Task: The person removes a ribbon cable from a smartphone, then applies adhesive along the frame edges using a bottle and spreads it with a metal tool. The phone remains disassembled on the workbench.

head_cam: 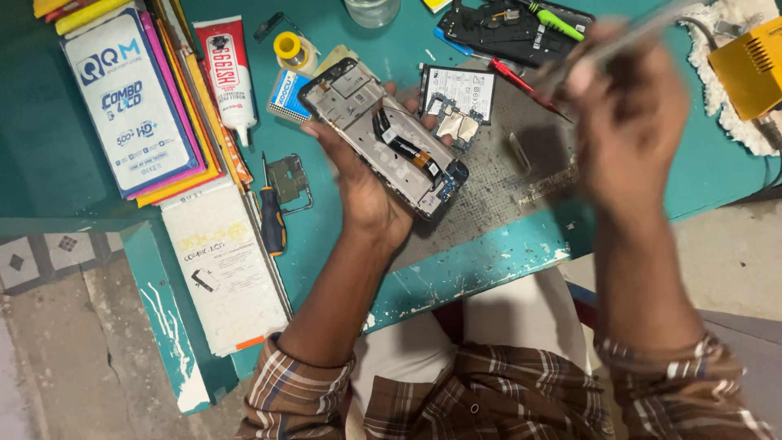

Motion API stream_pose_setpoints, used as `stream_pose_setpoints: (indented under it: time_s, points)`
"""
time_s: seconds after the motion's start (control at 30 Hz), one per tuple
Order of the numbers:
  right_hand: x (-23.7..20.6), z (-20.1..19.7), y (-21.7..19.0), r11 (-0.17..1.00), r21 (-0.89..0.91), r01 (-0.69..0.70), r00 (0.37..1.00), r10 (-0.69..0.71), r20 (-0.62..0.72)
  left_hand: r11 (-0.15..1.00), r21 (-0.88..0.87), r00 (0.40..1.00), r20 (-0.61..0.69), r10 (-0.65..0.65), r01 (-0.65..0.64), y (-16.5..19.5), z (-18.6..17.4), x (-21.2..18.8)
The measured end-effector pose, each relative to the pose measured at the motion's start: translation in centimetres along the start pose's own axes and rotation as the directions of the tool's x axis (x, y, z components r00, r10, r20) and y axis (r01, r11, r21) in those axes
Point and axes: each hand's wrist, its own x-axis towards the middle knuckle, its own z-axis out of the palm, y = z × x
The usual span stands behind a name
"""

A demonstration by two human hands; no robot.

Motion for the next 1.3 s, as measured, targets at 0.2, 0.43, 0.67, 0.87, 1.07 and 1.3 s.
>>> stream_pose_setpoints:
  time_s: [0.2, 0.43, 0.67, 0.87, 1.07, 1.3]
  points:
    - [-6.2, 2.9, 0.5, 0.990, 0.042, -0.132, 0.991, 0.132, 0.007, 0.999, 0.008, 0.999, -0.008, 0.044, -0.044, -0.4, 0.0, -0.2]
    - [-6.7, 4.1, 1.1, 0.992, 0.058, -0.108, 0.994, 0.107, 0.030, 0.994, 0.066, 0.996, -0.005, 0.087, -0.086, 0.1, 0.6, -0.6]
    - [-6.2, 4.6, 0.5, 0.987, -0.005, -0.163, 0.985, 0.163, 0.053, 0.987, 0.105, 0.992, -0.024, 0.127, -0.123, 0.1, 0.3, -0.8]
    - [-5.0, 4.5, 0.2, 0.964, -0.031, -0.264, 0.951, 0.265, 0.156, 0.990, 0.091, 0.994, 0.041, 0.103, -0.106, -0.7, -0.5, -0.7]
    - [-5.4, 4.5, 1.2, 0.963, 0.025, -0.269, 0.960, 0.266, 0.086, 0.997, 0.075, 0.997, -0.070, 0.035, -0.030, -0.9, -0.9, -0.3]
    - [-5.3, 3.7, 1.7, 0.943, 0.014, -0.333, 0.938, 0.330, 0.106, 0.997, 0.066, 0.990, -0.140, -0.028, 0.037, -1.3, -0.5, -0.4]
